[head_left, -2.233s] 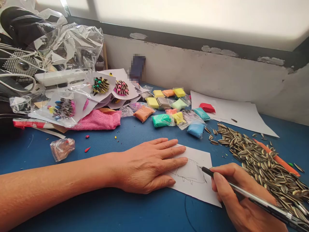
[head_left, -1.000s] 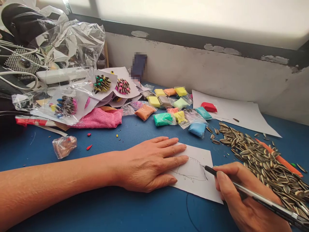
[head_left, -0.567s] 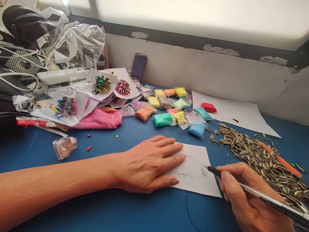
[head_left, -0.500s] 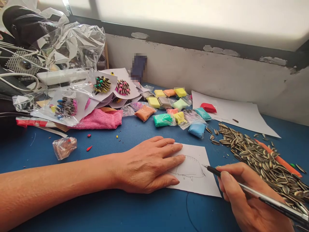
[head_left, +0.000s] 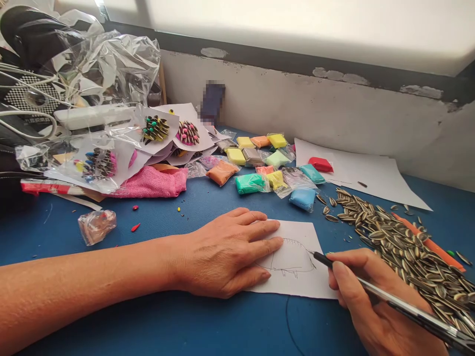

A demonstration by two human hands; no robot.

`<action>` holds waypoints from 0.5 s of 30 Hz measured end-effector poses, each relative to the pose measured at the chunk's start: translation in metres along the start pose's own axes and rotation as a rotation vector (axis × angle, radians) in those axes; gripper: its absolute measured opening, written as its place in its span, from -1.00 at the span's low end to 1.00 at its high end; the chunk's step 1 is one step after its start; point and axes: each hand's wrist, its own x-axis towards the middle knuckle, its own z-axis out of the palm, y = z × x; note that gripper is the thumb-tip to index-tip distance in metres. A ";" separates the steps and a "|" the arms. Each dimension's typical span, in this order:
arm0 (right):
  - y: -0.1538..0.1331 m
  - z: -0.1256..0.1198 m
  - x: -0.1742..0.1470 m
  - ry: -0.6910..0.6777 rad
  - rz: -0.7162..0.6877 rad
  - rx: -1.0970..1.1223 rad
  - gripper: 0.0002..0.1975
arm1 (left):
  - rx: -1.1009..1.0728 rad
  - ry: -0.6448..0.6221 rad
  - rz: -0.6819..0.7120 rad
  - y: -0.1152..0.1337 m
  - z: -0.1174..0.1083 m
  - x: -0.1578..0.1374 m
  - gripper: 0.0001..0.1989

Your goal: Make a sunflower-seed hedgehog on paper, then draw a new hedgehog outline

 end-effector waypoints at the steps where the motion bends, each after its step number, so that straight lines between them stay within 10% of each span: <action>1: 0.001 0.000 -0.001 -0.001 -0.003 0.003 -0.93 | 0.001 -0.004 0.000 0.000 0.000 0.000 -0.49; 15: 0.003 -0.001 -0.001 -0.016 -0.066 -0.055 -0.95 | -0.005 0.016 0.021 0.000 -0.001 0.000 -0.52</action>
